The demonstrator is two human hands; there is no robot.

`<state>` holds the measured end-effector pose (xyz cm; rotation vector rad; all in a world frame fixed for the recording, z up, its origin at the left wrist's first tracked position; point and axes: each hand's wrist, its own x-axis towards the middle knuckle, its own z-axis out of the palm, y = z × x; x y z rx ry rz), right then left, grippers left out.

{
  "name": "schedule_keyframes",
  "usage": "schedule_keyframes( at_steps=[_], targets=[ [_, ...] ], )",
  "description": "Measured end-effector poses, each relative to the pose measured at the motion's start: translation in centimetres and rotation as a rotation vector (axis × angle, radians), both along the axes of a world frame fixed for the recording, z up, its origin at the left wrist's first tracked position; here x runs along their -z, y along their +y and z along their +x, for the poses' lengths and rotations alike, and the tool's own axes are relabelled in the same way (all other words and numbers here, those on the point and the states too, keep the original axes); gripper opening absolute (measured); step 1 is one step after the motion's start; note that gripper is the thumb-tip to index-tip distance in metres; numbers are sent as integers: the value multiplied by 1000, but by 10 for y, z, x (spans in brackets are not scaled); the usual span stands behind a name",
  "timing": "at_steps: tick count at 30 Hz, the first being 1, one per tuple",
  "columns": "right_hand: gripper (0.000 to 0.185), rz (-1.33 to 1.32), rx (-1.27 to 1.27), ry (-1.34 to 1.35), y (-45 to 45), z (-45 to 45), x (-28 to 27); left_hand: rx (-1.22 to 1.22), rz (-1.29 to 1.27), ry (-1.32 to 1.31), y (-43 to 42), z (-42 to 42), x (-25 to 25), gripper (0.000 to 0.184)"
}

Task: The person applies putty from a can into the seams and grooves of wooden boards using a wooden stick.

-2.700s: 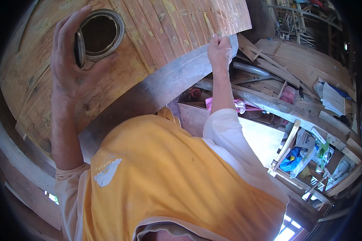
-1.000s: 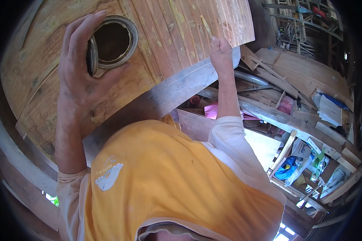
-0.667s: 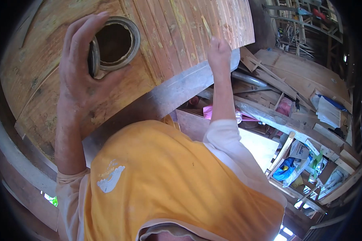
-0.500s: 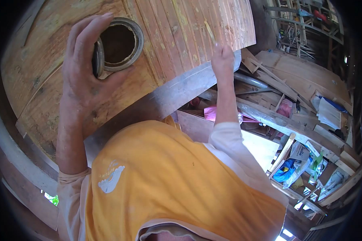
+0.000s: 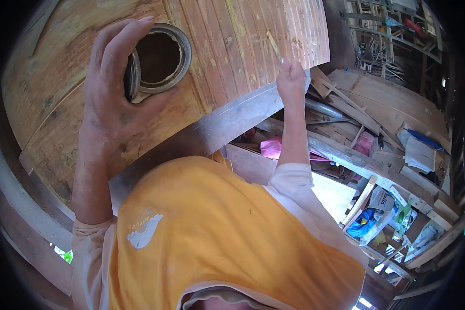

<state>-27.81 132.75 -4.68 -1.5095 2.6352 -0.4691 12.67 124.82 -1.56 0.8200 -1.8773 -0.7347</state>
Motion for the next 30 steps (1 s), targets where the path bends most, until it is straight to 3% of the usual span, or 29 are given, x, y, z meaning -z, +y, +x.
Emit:
schedule_keyframes(
  at_steps=[4,7,10,14,25,30],
  targets=[
    [29,-141,-107,46,-41,16,0,-2,-18,-9,1,-2,1,85],
    [34,-188,-42,-100,-35,25,-11,-12,-9,-26,2,-1,0,86],
    [33,-158,-59,-93,-11,14,-8,-7,-7,-13,0,0,1,87],
    [36,-75,23,-344,-4,43,-8,-8,-2,-32,0,3,0,88],
    [32,-116,-201,-183,-21,107,-8,-7,-28,-19,0,1,3,91],
    [27,-132,-165,-148,-29,124,-7,-1,-10,-11,-1,3,2,92]
  ],
)
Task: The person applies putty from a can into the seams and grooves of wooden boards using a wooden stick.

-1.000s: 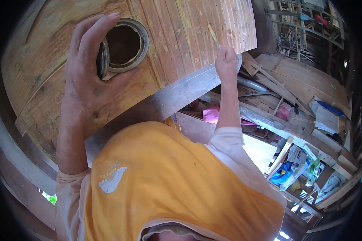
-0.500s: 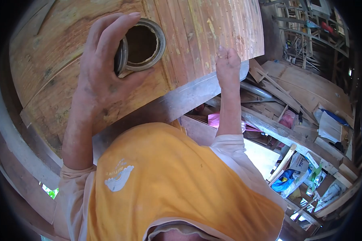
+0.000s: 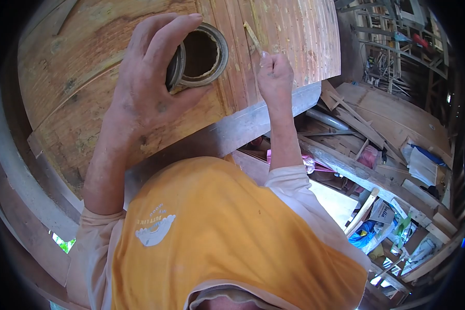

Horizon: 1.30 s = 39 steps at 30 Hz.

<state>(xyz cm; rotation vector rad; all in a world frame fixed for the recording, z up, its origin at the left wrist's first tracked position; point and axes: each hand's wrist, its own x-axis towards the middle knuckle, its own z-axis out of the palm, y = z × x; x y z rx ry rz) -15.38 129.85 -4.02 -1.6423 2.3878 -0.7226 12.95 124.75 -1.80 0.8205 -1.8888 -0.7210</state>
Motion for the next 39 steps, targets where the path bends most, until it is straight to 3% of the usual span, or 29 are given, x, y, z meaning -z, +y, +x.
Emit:
schedule_keyframes(
  at_steps=[4,10,21,28,39],
  targets=[
    [23,25,8,163,3,8,-6,1,7,10,0,1,0,92],
    [22,97,63,169,11,14,-15,8,26,8,0,2,-2,91],
    [27,142,38,65,4,0,6,56,39,21,-4,8,-19,87],
    [25,-2,70,19,6,17,5,59,41,27,4,12,-37,82],
    [28,8,71,20,14,11,8,66,-21,6,3,11,-31,90]
  ],
)
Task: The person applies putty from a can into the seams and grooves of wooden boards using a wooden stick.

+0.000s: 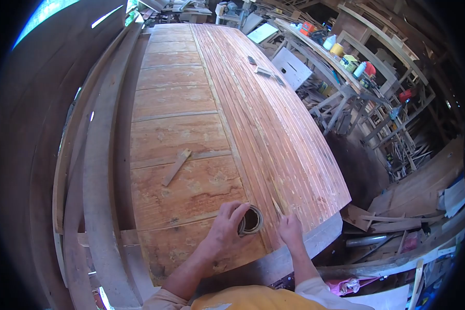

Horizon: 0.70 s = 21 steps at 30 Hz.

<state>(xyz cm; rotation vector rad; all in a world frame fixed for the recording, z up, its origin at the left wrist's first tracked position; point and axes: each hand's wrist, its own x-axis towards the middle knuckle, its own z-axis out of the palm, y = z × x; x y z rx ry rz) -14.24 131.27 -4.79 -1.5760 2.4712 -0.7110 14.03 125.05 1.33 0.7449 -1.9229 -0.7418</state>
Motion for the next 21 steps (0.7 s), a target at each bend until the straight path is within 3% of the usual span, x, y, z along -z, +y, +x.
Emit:
schedule_keyframes(
  at_steps=[4,6,11,17,21],
  targets=[
    [30,-43,-45,58,-30,-6,12,26,20,19,-1,1,5,85],
    [28,-18,-55,-21,-7,-15,14,-20,-44,17,-3,-6,20,83],
    [31,82,63,-38,56,-3,-1,-29,88,56,0,-8,19,86],
    [31,-35,8,-24,-24,-6,9,-56,11,31,-1,-12,23,88],
    [30,6,11,-28,-13,-8,2,-46,12,36,0,-12,20,83]
  ],
)
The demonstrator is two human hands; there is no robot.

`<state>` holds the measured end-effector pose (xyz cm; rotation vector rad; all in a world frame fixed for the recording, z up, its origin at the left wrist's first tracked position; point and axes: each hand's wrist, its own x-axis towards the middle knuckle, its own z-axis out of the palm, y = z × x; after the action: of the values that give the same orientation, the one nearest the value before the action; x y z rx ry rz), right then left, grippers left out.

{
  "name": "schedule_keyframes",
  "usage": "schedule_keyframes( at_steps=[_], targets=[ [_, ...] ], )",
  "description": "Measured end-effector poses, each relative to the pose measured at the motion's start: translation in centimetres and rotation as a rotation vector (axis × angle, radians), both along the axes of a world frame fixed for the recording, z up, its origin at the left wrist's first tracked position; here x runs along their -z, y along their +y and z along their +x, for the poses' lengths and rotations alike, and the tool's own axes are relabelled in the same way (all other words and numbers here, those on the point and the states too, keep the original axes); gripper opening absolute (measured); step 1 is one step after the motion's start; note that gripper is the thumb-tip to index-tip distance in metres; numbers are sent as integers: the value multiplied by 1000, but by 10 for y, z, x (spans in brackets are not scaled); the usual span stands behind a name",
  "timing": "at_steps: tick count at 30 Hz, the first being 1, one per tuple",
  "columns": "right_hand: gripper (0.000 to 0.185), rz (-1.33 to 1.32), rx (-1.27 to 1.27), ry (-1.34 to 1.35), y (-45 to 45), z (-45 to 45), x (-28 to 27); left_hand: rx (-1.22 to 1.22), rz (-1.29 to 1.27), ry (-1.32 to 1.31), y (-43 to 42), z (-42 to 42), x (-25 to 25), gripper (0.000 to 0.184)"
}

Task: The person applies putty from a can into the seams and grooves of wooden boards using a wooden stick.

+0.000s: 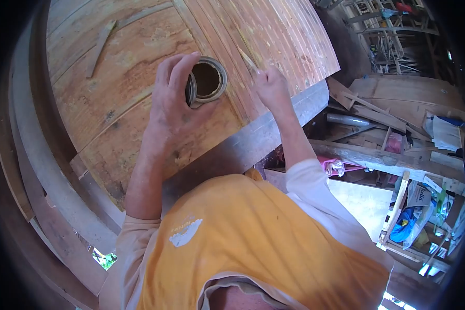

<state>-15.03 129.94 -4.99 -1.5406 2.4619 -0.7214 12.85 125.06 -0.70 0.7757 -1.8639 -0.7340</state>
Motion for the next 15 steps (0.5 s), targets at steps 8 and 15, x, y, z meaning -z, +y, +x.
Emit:
schedule_keyframes(
  at_steps=[8,15],
  targets=[
    [28,46,43,56,57,3,-5,18,53,35,2,-2,1,81],
    [26,-14,-77,67,-17,8,3,16,51,0,1,9,-11,83]
  ],
)
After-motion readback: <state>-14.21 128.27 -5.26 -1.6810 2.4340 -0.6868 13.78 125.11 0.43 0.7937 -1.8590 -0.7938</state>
